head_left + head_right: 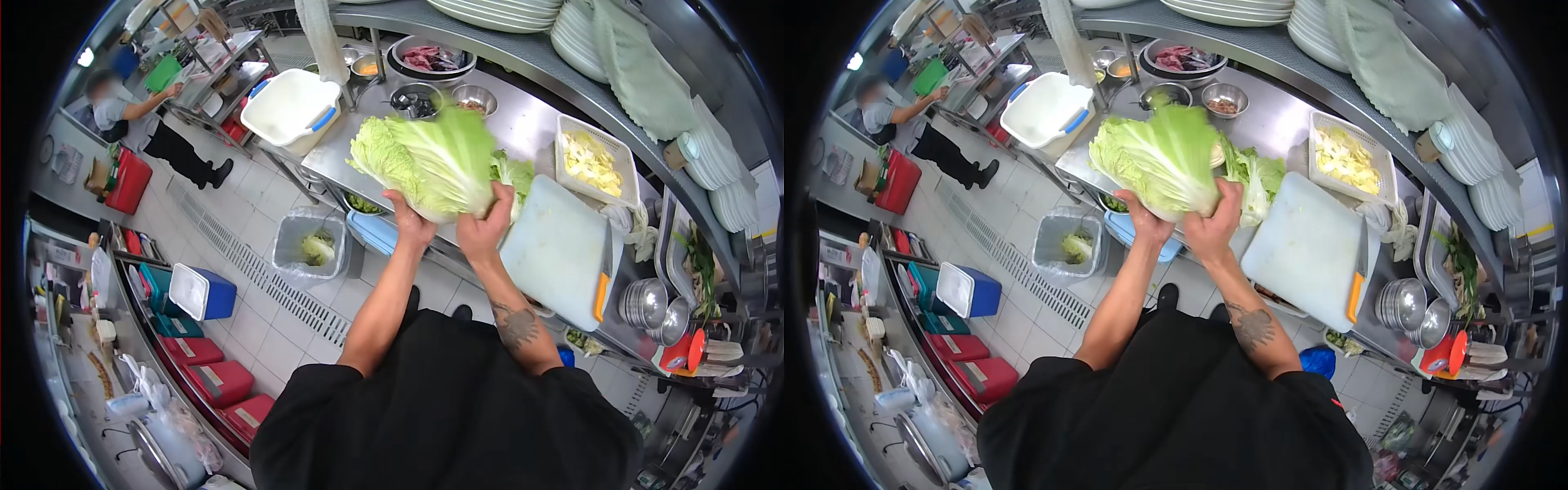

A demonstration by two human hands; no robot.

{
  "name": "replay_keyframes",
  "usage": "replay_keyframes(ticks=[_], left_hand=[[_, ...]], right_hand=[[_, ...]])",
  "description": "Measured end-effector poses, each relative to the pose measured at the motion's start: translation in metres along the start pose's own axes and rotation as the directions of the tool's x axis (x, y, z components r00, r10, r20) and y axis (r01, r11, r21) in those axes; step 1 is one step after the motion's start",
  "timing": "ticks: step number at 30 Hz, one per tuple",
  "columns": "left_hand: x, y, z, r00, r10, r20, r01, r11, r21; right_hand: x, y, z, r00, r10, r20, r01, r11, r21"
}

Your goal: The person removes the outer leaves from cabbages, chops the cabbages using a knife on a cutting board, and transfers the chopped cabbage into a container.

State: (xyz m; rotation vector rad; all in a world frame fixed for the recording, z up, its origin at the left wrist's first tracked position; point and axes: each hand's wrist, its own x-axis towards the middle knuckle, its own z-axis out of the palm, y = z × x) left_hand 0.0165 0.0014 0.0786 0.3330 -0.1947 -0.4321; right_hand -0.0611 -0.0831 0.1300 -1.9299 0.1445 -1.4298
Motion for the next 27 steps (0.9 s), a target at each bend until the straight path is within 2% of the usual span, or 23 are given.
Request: replay_keyframes(ticks=[3, 4, 5, 6, 7, 8, 11, 13, 14, 15, 16, 19, 20, 22, 23, 24, 26, 27], left_hand=[[0.005, -0.003, -0.008, 0.996, 0.004, -0.093, 0.004, 0.996, 0.092], [0.004, -0.002, -0.008, 0.995, -0.013, -0.101, 0.018, 0.999, 0.042], [0.001, 0.000, -0.009, 0.994, -0.032, -0.106, 0.032, 0.999, -0.008], [-0.002, 0.001, -0.009, 0.992, -0.055, -0.111, 0.049, 0.997, -0.058], [-0.004, 0.002, -0.013, 0.993, -0.048, -0.103, 0.044, 0.998, -0.043], [-0.004, 0.004, -0.016, 0.995, -0.042, -0.095, 0.040, 0.999, -0.027], [-0.012, 0.026, -0.014, 0.997, -0.033, -0.063, 0.032, 0.999, -0.031], [-0.010, 0.043, -0.021, 0.998, -0.014, -0.064, 0.012, 0.999, -0.035], [-0.008, 0.048, -0.033, 0.997, -0.007, -0.082, 0.005, 1.000, -0.028], [-0.011, 0.053, -0.042, 0.995, -0.003, -0.102, 0.001, 1.000, -0.021], [-0.014, 0.062, -0.037, 0.999, -0.018, -0.050, 0.020, 0.999, 0.031], [-0.011, 0.077, -0.023, 0.987, 0.027, 0.156, -0.045, 0.992, 0.118], [-0.011, 0.076, -0.023, 0.981, -0.039, 0.190, 0.009, 0.987, 0.158], [-0.005, 0.072, -0.007, 0.965, -0.159, 0.207, 0.103, 0.961, 0.255], [-0.006, 0.068, 0.008, 0.973, -0.109, 0.204, 0.020, 0.918, 0.396], [-0.002, 0.073, 0.020, 0.947, -0.171, 0.272, -0.013, 0.825, 0.565], [0.001, 0.084, 0.055, 0.934, -0.147, 0.326, -0.184, 0.585, 0.790], [0.003, 0.088, 0.068, 0.923, -0.138, 0.358, -0.268, 0.438, 0.858]], right_hand=[[0.011, -0.015, 0.008, 0.957, 0.173, -0.233, -0.128, 0.972, 0.196], [0.010, -0.001, 0.016, 0.799, 0.503, -0.329, -0.379, 0.846, 0.375], [0.016, 0.005, 0.014, 0.680, 0.699, -0.221, -0.497, 0.662, 0.561], [0.027, 0.003, 0.009, 0.533, 0.843, -0.071, -0.574, 0.422, 0.702], [0.034, 0.005, 0.003, 0.370, 0.923, 0.110, -0.600, 0.147, 0.786], [0.032, 0.020, 0.000, 0.321, 0.908, 0.270, -0.625, -0.011, 0.780], [0.018, 0.095, -0.021, 0.161, 0.812, 0.561, -0.622, -0.358, 0.697], [-0.012, 0.189, -0.040, 0.234, 0.661, 0.713, -0.854, -0.211, 0.475], [0.001, 0.159, -0.045, 0.181, 0.855, 0.486, -0.967, 0.065, 0.245], [0.006, 0.133, -0.049, 0.220, 0.954, 0.203, -0.966, 0.242, -0.089], [0.002, 0.120, -0.049, 0.202, 0.935, 0.291, -0.967, 0.237, -0.092], [0.006, 0.082, -0.036, 0.171, 0.818, 0.549, -0.960, 0.263, -0.092], [0.002, 0.064, -0.028, 0.158, 0.688, 0.709, -0.987, 0.138, 0.086], [0.003, 0.025, -0.011, 0.253, 0.345, 0.904, -0.916, -0.214, 0.339], [-0.006, 0.033, -0.008, 0.325, 0.375, 0.868, -0.892, -0.185, 0.414], [-0.017, 0.048, -0.005, 0.393, 0.402, 0.827, -0.861, -0.155, 0.485], [-0.017, 0.057, -0.008, 0.530, 0.425, 0.734, -0.780, -0.096, 0.619], [-0.007, 0.051, -0.011, 0.583, 0.432, 0.688, -0.755, -0.024, 0.656]])
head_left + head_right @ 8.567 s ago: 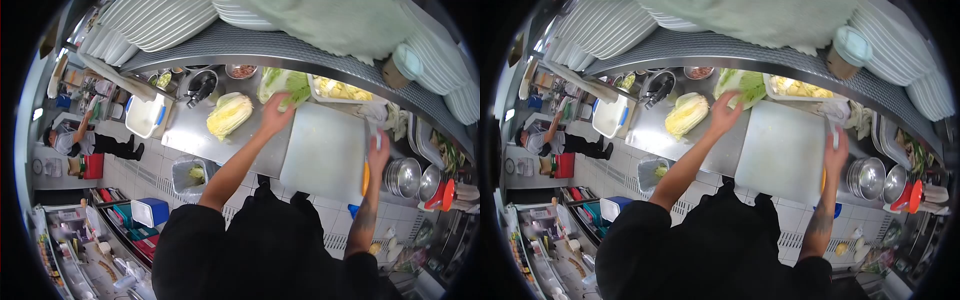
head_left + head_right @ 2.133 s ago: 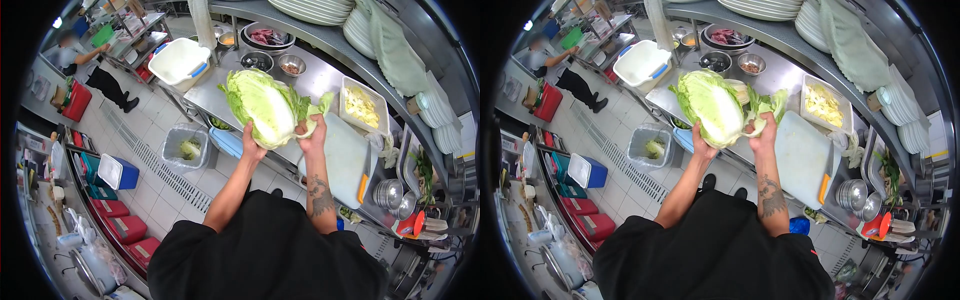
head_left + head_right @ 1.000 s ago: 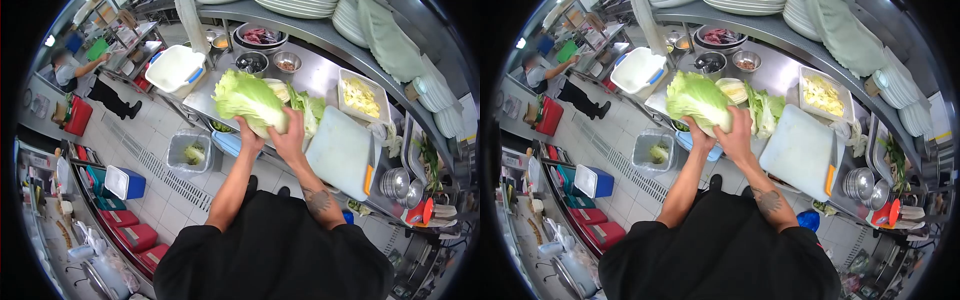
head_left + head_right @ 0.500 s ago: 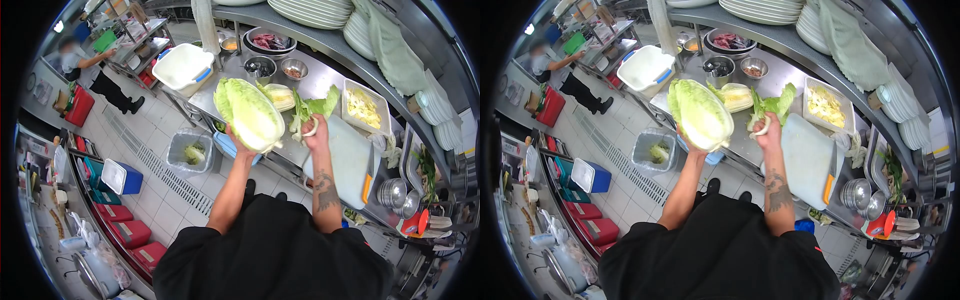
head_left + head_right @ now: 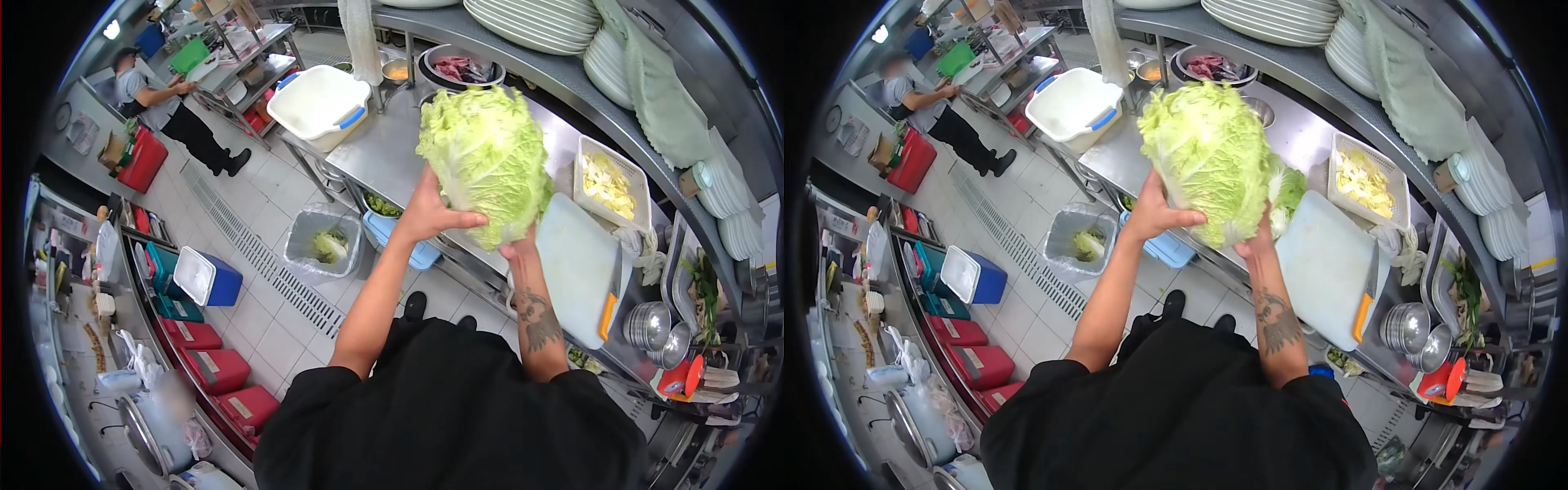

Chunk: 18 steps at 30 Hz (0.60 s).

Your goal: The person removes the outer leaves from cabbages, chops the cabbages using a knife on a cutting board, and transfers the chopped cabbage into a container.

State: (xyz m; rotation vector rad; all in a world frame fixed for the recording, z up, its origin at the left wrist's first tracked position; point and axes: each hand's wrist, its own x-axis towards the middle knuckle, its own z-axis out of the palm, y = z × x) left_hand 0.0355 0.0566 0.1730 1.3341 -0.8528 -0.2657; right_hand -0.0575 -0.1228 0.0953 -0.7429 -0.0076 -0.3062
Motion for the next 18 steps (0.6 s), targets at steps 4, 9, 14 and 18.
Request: replay_keyframes(ticks=[4, 9, 14, 18], left_hand=[[-0.026, 0.019, 0.028, 0.940, -0.074, -0.334, -0.021, 0.962, -0.273], [-0.028, -0.038, 0.054, 0.959, -0.152, -0.239, -0.096, 0.620, -0.778], [-0.025, -0.041, 0.023, 0.973, -0.038, -0.229, -0.170, 0.558, -0.812], [-0.026, -0.070, 0.013, 0.974, -0.136, -0.180, -0.116, 0.381, -0.917]], right_hand=[[-0.005, -0.058, 0.061, 0.904, -0.424, 0.044, 0.399, 0.804, -0.442], [-0.024, -0.057, 0.092, 0.778, -0.539, 0.323, 0.576, 0.406, -0.710], [-0.051, -0.070, 0.122, 0.851, -0.360, 0.381, 0.450, 0.127, -0.884], [-0.045, -0.062, 0.125, 0.868, -0.360, 0.341, 0.452, 0.292, -0.843]])
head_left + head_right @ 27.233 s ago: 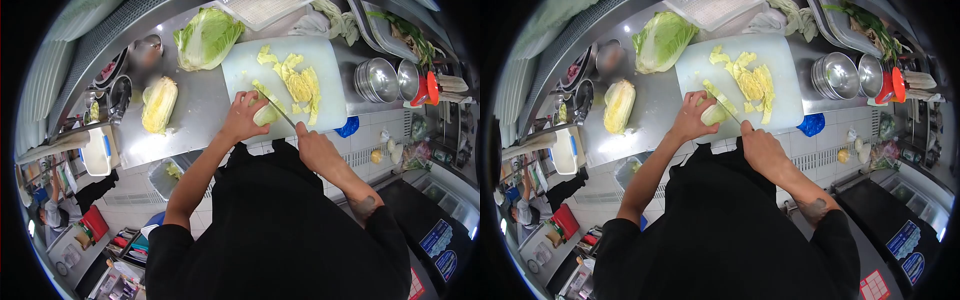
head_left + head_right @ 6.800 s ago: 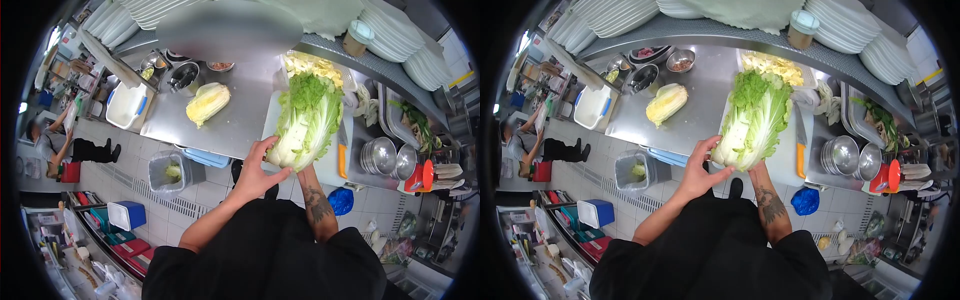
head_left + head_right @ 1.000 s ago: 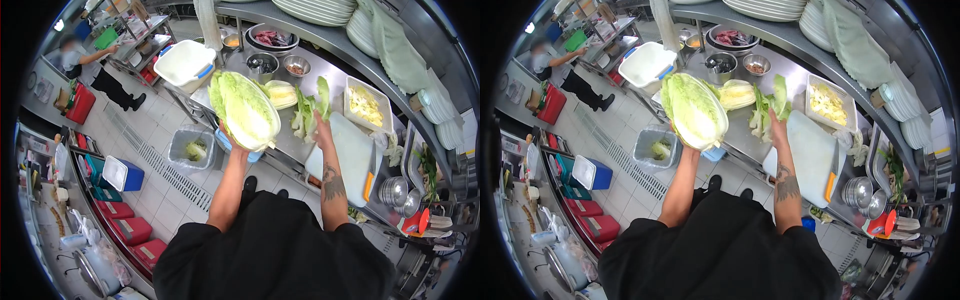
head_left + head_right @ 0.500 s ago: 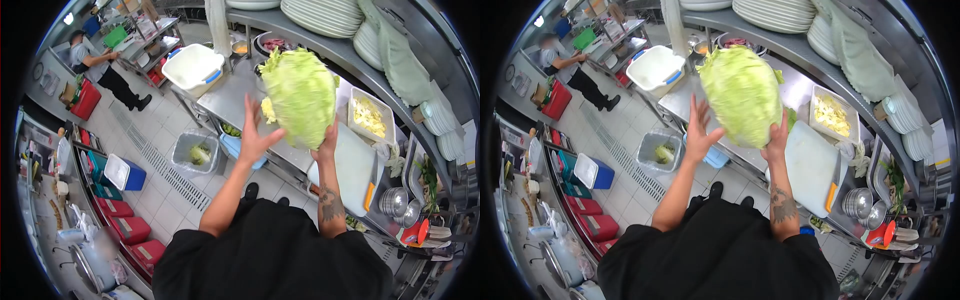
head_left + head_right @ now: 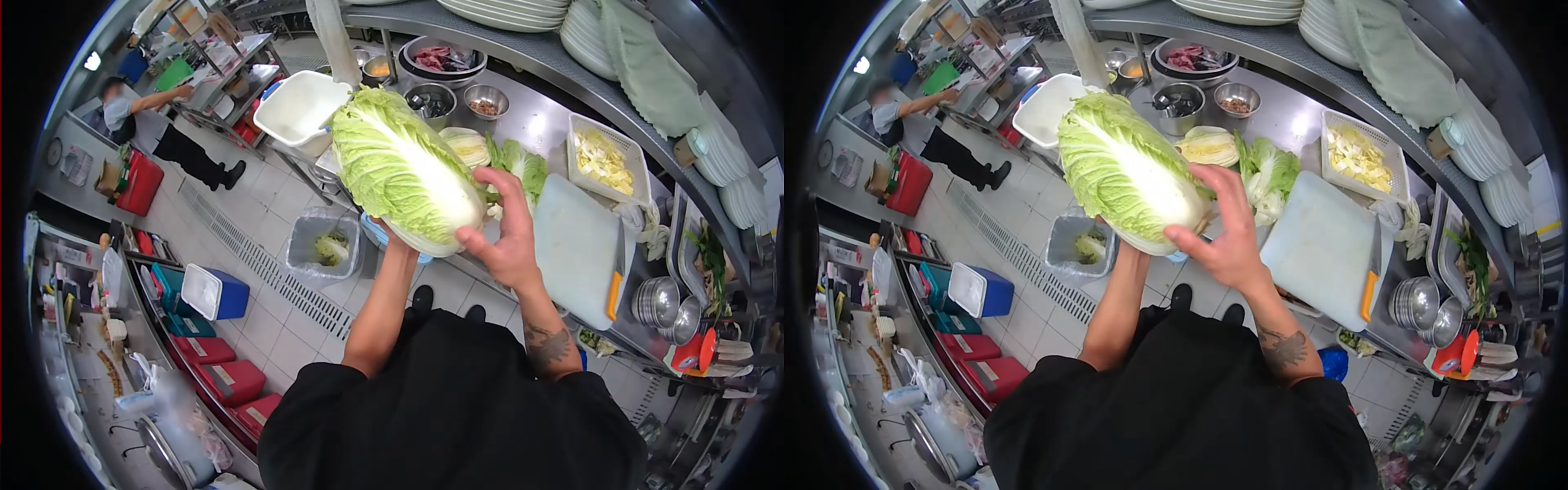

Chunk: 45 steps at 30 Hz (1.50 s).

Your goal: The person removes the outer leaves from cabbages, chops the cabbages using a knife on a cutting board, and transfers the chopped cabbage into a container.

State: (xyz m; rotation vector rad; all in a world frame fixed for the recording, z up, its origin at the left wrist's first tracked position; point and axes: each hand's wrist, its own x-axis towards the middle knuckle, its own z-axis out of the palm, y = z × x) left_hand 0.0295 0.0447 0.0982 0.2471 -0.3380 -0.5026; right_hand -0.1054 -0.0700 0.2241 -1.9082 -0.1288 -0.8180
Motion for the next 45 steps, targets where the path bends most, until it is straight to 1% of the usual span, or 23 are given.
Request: replay_keyframes(ticks=[4, 7, 10, 14, 16, 17, 21, 23, 24, 25, 27, 28, 31, 33, 34, 36, 38, 39, 40, 41, 42, 44, 45], left_hand=[[-0.008, 0.017, 0.048, 0.980, -0.201, 0.006, 0.201, 0.978, 0.061], [-0.017, 0.015, 0.044, 0.972, -0.232, -0.027, 0.233, 0.963, 0.132], [-0.024, 0.006, 0.015, 0.967, -0.232, -0.105, 0.252, 0.932, 0.259], [-0.033, -0.004, 0.005, 0.957, -0.275, -0.089, 0.289, 0.891, 0.351], [-0.038, -0.018, 0.012, 0.928, -0.371, -0.040, 0.369, 0.898, 0.241], [-0.035, -0.026, 0.014, 0.909, -0.416, -0.004, 0.409, 0.893, 0.187], [-0.031, -0.052, 0.011, 0.808, -0.563, 0.173, 0.586, 0.799, -0.139], [-0.022, -0.062, 0.007, 0.749, -0.602, 0.277, 0.658, 0.727, -0.198], [-0.019, -0.067, -0.020, 0.733, -0.670, 0.116, 0.678, 0.709, -0.195], [-0.015, -0.069, -0.046, 0.695, -0.718, -0.049, 0.700, 0.690, -0.185], [-0.003, -0.071, -0.042, 0.769, -0.639, 0.002, 0.637, 0.767, -0.071], [0.000, -0.081, -0.041, 0.735, -0.677, -0.030, 0.677, 0.736, -0.016], [-0.003, -0.110, -0.044, 0.644, -0.755, -0.126, 0.765, 0.629, 0.141], [-0.006, -0.147, -0.019, 0.506, -0.839, -0.201, 0.862, 0.487, 0.138], [-0.008, -0.163, -0.012, 0.420, -0.876, -0.239, 0.907, 0.403, 0.120], [-0.012, -0.206, 0.005, 0.339, -0.871, -0.356, 0.935, 0.271, 0.229], [-0.016, -0.250, 0.044, 0.471, -0.805, -0.361, 0.738, 0.136, 0.661], [-0.021, -0.274, 0.051, 0.588, -0.711, -0.386, 0.534, -0.017, 0.846], [-0.026, -0.297, 0.055, 0.698, -0.619, -0.360, 0.298, -0.206, 0.932], [-0.030, -0.325, 0.056, 0.744, -0.508, -0.434, 0.110, -0.547, 0.830], [-0.029, -0.337, 0.066, 0.699, -0.573, -0.427, 0.010, -0.589, 0.808], [-0.016, -0.357, 0.095, 0.593, -0.693, -0.410, -0.210, -0.625, 0.752], [-0.009, -0.361, 0.096, 0.538, -0.766, -0.353, -0.310, -0.569, 0.762]], right_hand=[[0.005, 0.008, 0.000, 0.965, 0.256, 0.054, -0.261, 0.929, 0.263], [0.005, 0.003, 0.002, 0.949, 0.275, 0.154, -0.293, 0.951, 0.104], [0.000, -0.004, 0.000, 0.966, 0.213, 0.145, -0.209, 0.977, -0.046], [-0.027, 0.020, -0.020, 0.914, 0.384, 0.127, -0.401, 0.902, 0.160], [-0.044, 0.019, -0.032, 0.872, 0.466, 0.148, -0.488, 0.853, 0.184], [-0.051, 0.013, -0.033, 0.876, 0.476, 0.075, -0.481, 0.852, 0.206], [-0.084, 0.012, -0.052, 0.783, 0.622, -0.023, -0.596, 0.760, 0.260], [-0.105, 0.012, -0.071, 0.788, 0.614, -0.041, -0.612, 0.789, 0.049], [-0.120, 0.012, -0.085, 0.782, 0.619, -0.067, -0.623, 0.780, -0.062], [-0.137, 0.013, -0.102, 0.739, 0.662, -0.120, -0.672, 0.717, -0.184], [-0.184, 0.037, -0.137, 0.724, 0.554, -0.412, -0.690, 0.573, -0.442], [-0.208, 0.052, -0.156, 0.720, 0.467, -0.513, -0.694, 0.467, -0.548], [-0.266, 0.099, -0.216, 0.538, 0.471, -0.699, -0.840, 0.230, -0.491], [-0.279, 0.122, -0.243, 0.448, 0.470, -0.760, -0.875, 0.058, -0.480], [-0.279, 0.129, -0.250, 0.438, 0.507, -0.742, -0.868, 0.026, -0.495], [-0.278, 0.144, -0.260, 0.410, 0.576, -0.707, -0.853, -0.033, -0.522], [-0.274, 0.157, -0.269, 0.423, 0.558, -0.714, -0.835, -0.066, -0.546], [-0.276, 0.161, -0.270, 0.421, 0.556, -0.716, -0.826, -0.090, -0.556], [-0.277, 0.165, -0.273, 0.423, 0.551, -0.719, -0.835, -0.072, -0.546], [-0.276, 0.170, -0.280, 0.426, 0.545, -0.722, -0.841, -0.055, -0.538], [-0.277, 0.175, -0.288, 0.427, 0.536, -0.728, -0.849, -0.039, -0.527], [-0.286, 0.193, -0.309, 0.458, 0.567, -0.685, -0.863, 0.099, -0.495], [-0.291, 0.202, -0.315, 0.472, 0.583, -0.661, -0.867, 0.170, -0.469]])
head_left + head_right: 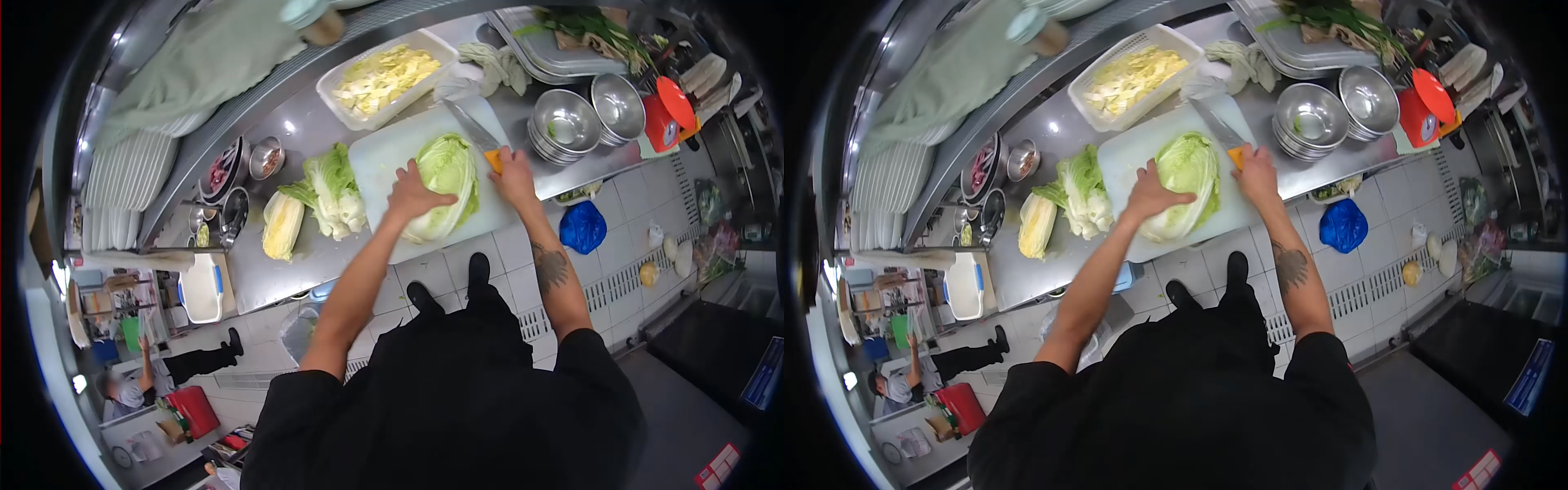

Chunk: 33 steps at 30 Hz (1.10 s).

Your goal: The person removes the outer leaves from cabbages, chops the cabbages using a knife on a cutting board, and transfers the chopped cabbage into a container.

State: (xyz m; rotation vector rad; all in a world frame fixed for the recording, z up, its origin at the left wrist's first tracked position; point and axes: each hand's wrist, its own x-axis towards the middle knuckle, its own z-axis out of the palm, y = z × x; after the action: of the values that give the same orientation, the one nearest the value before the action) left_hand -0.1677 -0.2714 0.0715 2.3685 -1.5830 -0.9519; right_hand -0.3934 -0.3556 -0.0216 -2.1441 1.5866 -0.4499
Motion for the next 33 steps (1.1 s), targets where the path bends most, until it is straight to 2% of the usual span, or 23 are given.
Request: replay_keyframes(ticks=[3, 6, 9, 10, 12, 13, 15, 17, 20, 21, 23, 28, 31, 33], left_hand=[[0.065, -0.051, -0.010, 0.924, 0.310, 0.223, -0.309, 0.950, -0.039], [0.065, -0.046, -0.042, 0.917, 0.283, 0.279, -0.282, 0.958, -0.046], [0.047, -0.019, -0.040, 0.923, 0.384, 0.039, -0.384, 0.905, 0.182], [0.036, 0.000, -0.034, 0.935, 0.350, -0.051, -0.345, 0.935, 0.086], [0.038, 0.010, -0.007, 0.921, 0.389, -0.033, -0.374, 0.902, 0.216], [0.039, 0.016, 0.002, 0.910, 0.414, -0.020, -0.393, 0.875, 0.282], [0.035, 0.017, 0.008, 0.908, 0.418, 0.030, -0.411, 0.874, 0.259], [0.041, 0.013, 0.000, 0.872, 0.478, 0.100, -0.489, 0.848, 0.205], [0.040, 0.014, 0.002, 0.826, 0.557, 0.082, -0.556, 0.782, 0.282], [0.045, 0.022, 0.000, 0.788, 0.616, 0.017, -0.595, 0.754, 0.277], [0.044, 0.029, 0.000, 0.710, 0.698, -0.090, -0.657, 0.704, 0.269], [0.055, 0.030, 0.013, 0.689, 0.722, -0.056, -0.709, 0.689, 0.150], [0.058, 0.030, 0.013, 0.682, 0.727, -0.074, -0.718, 0.686, 0.120], [0.059, 0.028, 0.014, 0.677, 0.732, -0.077, -0.723, 0.681, 0.120]], right_hand=[[0.021, 0.025, 0.017, 0.989, -0.148, 0.031, 0.147, 0.989, 0.024], [0.016, 0.022, -0.011, 0.989, -0.026, 0.145, -0.001, 0.984, 0.180], [-0.011, -0.011, -0.082, 0.885, 0.179, 0.431, -0.381, 0.810, 0.447], [-0.019, -0.014, -0.095, 0.888, 0.170, 0.427, -0.376, 0.802, 0.464], [-0.033, -0.017, -0.107, 0.895, 0.154, 0.419, -0.369, 0.782, 0.502], [-0.039, -0.010, -0.101, 0.929, 0.124, 0.348, -0.279, 0.853, 0.440], [-0.049, 0.000, -0.093, 0.977, 0.042, 0.211, -0.101, 0.955, 0.278], [-0.056, 0.000, -0.098, 0.970, 0.004, 0.245, -0.043, 0.987, 0.156], [-0.069, -0.021, -0.118, 0.943, -0.006, 0.332, 0.002, 1.000, 0.011], [-0.066, -0.026, -0.125, 0.935, -0.001, 0.355, 0.014, 0.999, -0.034], [-0.066, -0.032, -0.135, 0.920, -0.016, 0.393, 0.033, 0.999, -0.036], [-0.058, -0.042, -0.137, 0.863, -0.071, 0.500, 0.137, 0.986, -0.095], [-0.050, -0.054, -0.147, 0.817, -0.049, 0.574, 0.142, 0.983, -0.118], [-0.046, -0.053, -0.142, 0.828, -0.066, 0.557, 0.139, 0.986, -0.089]])
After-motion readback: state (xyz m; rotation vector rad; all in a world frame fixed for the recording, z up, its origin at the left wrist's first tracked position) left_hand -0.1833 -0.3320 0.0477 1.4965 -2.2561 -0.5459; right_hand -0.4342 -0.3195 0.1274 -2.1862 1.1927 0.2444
